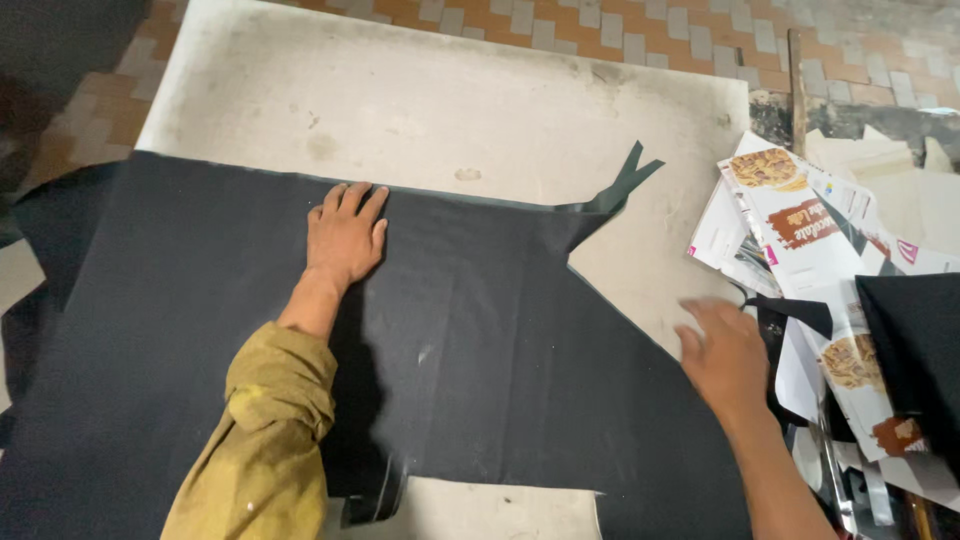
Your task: The person lays out a large piece of black fabric on a work table, places a printed paper pattern on top, and traces its outline with chalk. They then use scissors to cut the fabric along the traced lines, producing a shaped fabric piece.
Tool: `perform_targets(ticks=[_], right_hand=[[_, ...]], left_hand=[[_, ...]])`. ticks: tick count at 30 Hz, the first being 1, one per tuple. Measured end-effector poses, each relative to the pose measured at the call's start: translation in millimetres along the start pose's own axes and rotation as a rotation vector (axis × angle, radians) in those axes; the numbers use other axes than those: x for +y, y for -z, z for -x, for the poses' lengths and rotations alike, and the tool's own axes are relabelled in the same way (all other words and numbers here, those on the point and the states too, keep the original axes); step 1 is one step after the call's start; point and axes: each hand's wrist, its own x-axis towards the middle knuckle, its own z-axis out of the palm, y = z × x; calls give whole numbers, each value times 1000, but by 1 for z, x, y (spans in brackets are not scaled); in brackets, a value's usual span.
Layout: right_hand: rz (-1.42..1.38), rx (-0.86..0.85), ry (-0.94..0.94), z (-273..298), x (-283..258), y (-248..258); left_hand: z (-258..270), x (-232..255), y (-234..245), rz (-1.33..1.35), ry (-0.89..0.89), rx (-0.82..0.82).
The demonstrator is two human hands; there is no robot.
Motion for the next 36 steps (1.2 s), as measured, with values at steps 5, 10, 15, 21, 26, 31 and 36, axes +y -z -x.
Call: perform_targets(ticks=[5,10,15,21,26,31,36], right_hand=[[-15,-261,256,-138,-61,-46],[276,-695,151,-196,-75,-62],[314,-813,-147,-216,-42,-46],[571,-226,100,-179,-33,-59],[-11,-374,25,-162,-52,-81],[56,-445,-58,-165,-56,-91],[72,-542,-98,-170,-56,-92]], left_hand=[[6,6,-2,26,23,99],[7,3,1,103,61,37],[7,2,9,141,69,36],[3,0,4,126,32,54],[-27,-22,16,249,-7,-94],[-63,-30,28,326,32,-437],[-78,-30,31,271,-50,-451]])
